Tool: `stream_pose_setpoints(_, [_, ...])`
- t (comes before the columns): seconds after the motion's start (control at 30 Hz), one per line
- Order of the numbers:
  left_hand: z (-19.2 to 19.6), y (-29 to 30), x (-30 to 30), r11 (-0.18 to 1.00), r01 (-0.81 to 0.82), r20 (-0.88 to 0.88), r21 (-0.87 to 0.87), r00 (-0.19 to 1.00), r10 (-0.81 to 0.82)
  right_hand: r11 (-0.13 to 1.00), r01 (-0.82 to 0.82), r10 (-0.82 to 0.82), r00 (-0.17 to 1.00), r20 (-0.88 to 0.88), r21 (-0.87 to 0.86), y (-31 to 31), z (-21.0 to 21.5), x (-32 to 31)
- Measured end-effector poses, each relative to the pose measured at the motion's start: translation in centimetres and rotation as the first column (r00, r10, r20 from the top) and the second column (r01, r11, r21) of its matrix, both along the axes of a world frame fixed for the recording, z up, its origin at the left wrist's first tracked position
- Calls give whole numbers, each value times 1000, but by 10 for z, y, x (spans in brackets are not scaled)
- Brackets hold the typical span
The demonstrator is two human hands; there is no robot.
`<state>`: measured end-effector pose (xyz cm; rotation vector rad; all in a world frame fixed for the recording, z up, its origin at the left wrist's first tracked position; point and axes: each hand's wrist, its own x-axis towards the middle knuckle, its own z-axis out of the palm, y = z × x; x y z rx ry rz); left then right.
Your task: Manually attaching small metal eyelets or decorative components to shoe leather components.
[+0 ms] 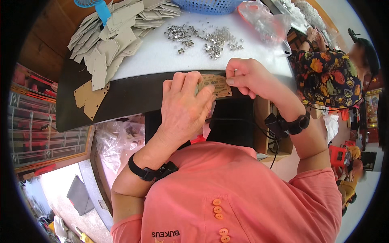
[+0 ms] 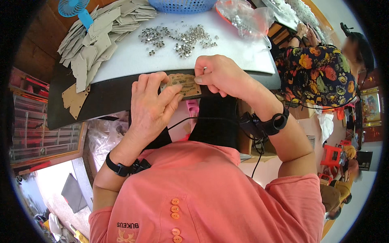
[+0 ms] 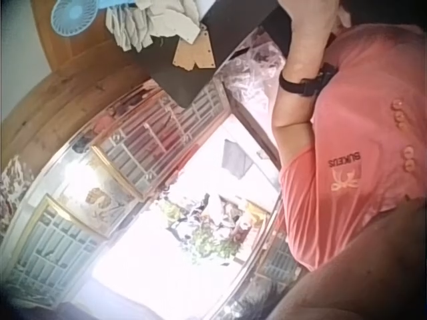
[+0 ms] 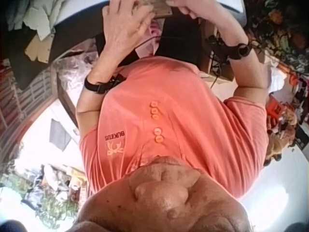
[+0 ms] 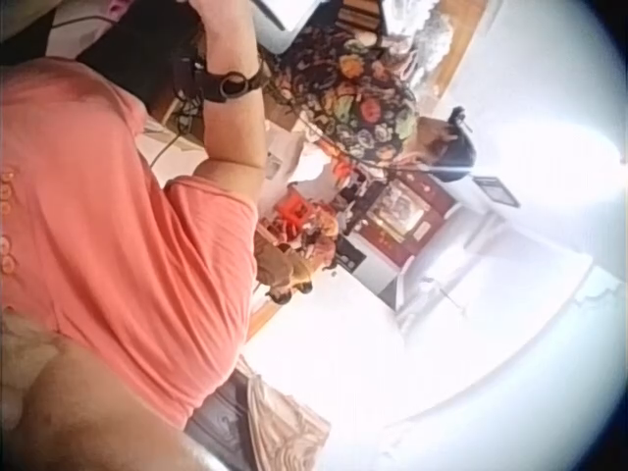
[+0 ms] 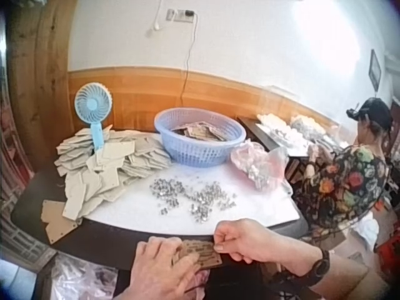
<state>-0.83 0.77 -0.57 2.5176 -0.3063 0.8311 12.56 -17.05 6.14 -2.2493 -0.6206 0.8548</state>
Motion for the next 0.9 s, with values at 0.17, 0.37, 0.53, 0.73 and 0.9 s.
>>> stream_pose_setpoints(0.17, [-1, -2, 0, 1000, -12, 17, -8, 1000, 12, 997, 0, -11, 991, 137, 80, -8, -7, -14])
stream_pose_setpoints(0.37, [-1, -3, 1, 1000, -3, 15, -13, 1000, 3, 984, -40, -15, 954, 299, 176, -16, -14, -17])
stream_pose_setpoints(0.53, [1, -4, 0, 1000, -6, 14, -16, 1000, 6, 979, 61, -86, 989, 122, 194, -17, -11, -16])
stream_pose_setpoints(0.73, [2, -2, -1, 1000, -12, 9, -14, 1000, 12, 903, 207, -237, 971, 35, 378, -24, -19, -17])
stream_pose_setpoints(0.9, [3, -1, -2, 1000, -13, -6, -15, 1000, 13, 927, 94, -262, 855, 447, 362, -32, -36, -26])
